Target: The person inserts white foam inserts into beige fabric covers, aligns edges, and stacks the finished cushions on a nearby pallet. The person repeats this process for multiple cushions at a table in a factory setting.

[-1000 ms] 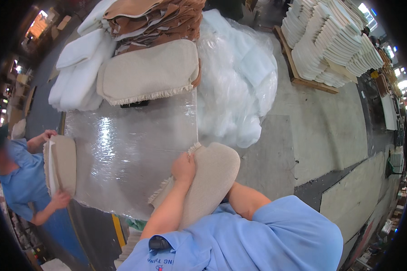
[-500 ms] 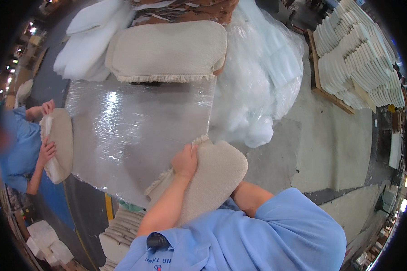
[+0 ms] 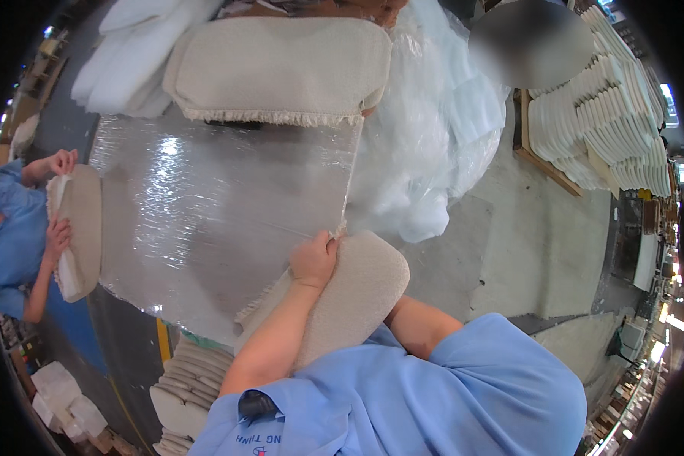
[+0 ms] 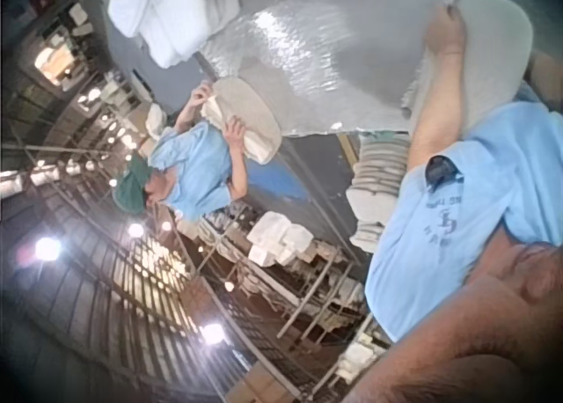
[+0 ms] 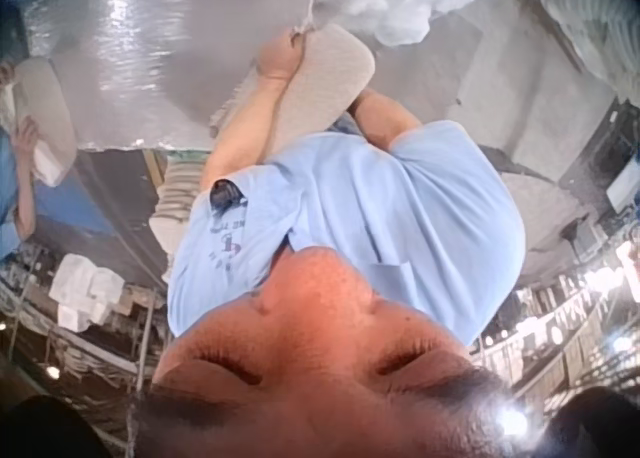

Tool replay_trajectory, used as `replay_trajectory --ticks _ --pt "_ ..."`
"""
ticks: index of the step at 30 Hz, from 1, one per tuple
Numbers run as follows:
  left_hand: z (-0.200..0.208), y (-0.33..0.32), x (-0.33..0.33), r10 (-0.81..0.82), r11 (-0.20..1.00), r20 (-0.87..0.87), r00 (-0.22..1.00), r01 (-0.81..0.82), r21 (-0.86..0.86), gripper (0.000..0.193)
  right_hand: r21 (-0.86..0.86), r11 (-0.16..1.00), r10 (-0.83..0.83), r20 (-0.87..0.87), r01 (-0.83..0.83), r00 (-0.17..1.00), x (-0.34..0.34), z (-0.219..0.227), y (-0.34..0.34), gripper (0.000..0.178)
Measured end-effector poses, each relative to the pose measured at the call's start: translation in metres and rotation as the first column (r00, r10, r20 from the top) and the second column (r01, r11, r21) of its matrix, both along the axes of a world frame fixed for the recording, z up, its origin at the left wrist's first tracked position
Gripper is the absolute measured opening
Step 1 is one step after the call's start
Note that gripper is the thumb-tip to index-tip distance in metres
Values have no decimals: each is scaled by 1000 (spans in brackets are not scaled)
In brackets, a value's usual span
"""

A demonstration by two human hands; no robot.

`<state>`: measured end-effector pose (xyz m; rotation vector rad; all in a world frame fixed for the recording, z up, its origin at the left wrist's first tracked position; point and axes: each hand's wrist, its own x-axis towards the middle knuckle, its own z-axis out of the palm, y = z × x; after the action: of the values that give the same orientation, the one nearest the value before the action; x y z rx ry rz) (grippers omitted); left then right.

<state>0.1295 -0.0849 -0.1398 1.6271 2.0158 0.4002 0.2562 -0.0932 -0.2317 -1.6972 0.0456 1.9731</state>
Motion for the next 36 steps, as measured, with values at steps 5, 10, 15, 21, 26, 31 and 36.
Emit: replay_trajectory --ticks 5,10,15,21,26,31,36 --pt "-14 1 -1 -13 986 -35 999 19 169 32 -12 1000 29 23 -29 999 -2 -4 7 45" --pt "-3 3 -5 1 998 17 1000 -2 59 32 8 996 94 15 -94 995 -7 0 0 45" --pt "35 -30 -44 11 993 64 998 -4 -121 45 38 983 177 -2 -177 984 -3 4 -15 45" --pt "61 -156 -153 110 936 -94 989 -135 -326 51 48 925 378 -3 -377 926 29 5 -30 45" --pt "58 -171 -157 351 922 -62 934 -356 -152 39 46 488 635 666 -872 391 68 40 68 45" --pt "54 -171 -156 474 875 86 877 -457 -161 35 367 -230 596 785 -901 167 -12 136 146 73" --pt "59 -169 -163 471 873 108 875 -446 -197 35 102 -774 522 661 -624 -540 -143 184 88 61"
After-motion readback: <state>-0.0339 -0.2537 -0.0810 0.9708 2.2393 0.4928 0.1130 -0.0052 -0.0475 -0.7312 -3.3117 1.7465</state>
